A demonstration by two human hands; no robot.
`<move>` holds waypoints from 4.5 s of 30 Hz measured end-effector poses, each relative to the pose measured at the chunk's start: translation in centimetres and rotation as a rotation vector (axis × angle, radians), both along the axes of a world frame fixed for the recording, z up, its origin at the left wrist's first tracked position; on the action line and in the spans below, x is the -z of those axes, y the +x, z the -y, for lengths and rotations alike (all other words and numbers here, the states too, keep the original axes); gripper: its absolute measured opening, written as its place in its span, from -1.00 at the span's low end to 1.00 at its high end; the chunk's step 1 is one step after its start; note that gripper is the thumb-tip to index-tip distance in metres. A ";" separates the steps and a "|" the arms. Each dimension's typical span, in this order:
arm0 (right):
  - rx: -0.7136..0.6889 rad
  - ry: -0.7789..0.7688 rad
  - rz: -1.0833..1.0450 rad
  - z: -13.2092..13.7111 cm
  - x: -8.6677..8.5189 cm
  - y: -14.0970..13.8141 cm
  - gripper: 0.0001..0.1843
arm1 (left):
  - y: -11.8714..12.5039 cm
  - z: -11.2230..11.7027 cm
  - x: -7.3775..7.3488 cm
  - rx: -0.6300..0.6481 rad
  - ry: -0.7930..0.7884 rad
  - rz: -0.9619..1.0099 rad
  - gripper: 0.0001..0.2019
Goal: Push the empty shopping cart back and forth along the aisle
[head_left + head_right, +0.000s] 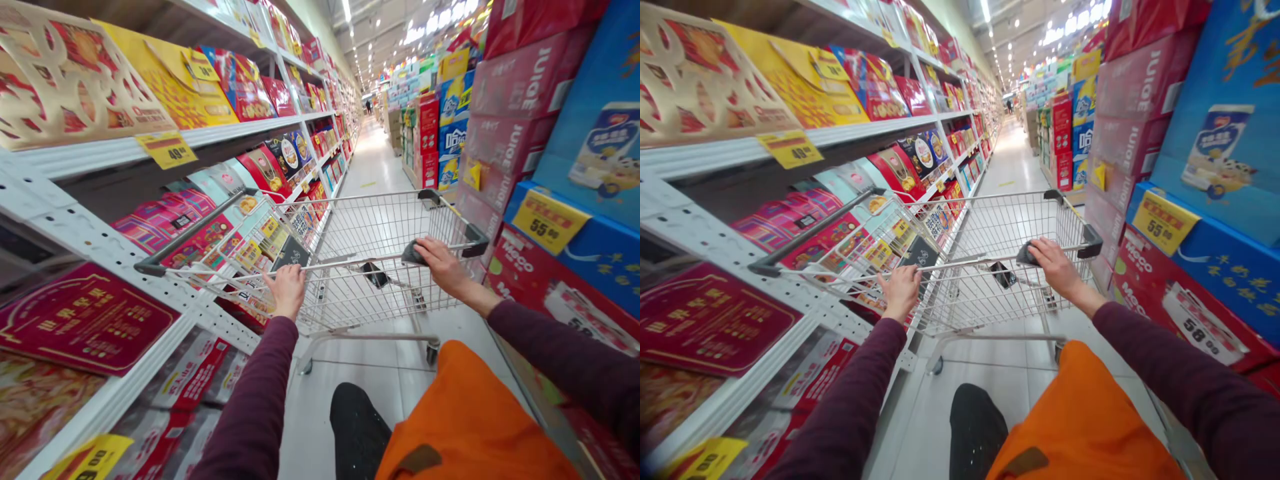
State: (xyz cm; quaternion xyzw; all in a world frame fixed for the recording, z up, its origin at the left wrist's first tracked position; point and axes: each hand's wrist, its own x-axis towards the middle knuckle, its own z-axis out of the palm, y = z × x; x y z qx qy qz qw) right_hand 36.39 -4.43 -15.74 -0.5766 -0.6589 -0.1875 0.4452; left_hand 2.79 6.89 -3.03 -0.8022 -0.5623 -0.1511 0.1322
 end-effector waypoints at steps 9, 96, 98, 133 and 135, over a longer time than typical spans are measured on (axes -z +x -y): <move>0.096 -0.071 -0.084 -3.2 -1.5 2.9 -0.48 | 4.5 1.2 0.7 0.020 -0.047 0.039 -0.66; -0.230 0.286 -0.323 -3.8 -14.8 -10.5 -0.48 | 4.3 3.3 -11.2 0.213 0.145 0.026 -0.36; -0.162 0.255 -0.335 -3.7 -14.7 -7.9 -0.47 | 5.3 2.3 -11.2 0.169 0.094 -0.059 -0.36; 0.069 0.071 0.116 -5.6 -19.2 -6.9 -0.49 | 11.1 2.5 -9.7 0.320 0.210 -0.048 -0.32; 0.113 0.076 0.103 -4.7 -18.9 -4.8 -0.49 | 10.5 2.3 -9.4 0.284 0.218 -0.019 -0.31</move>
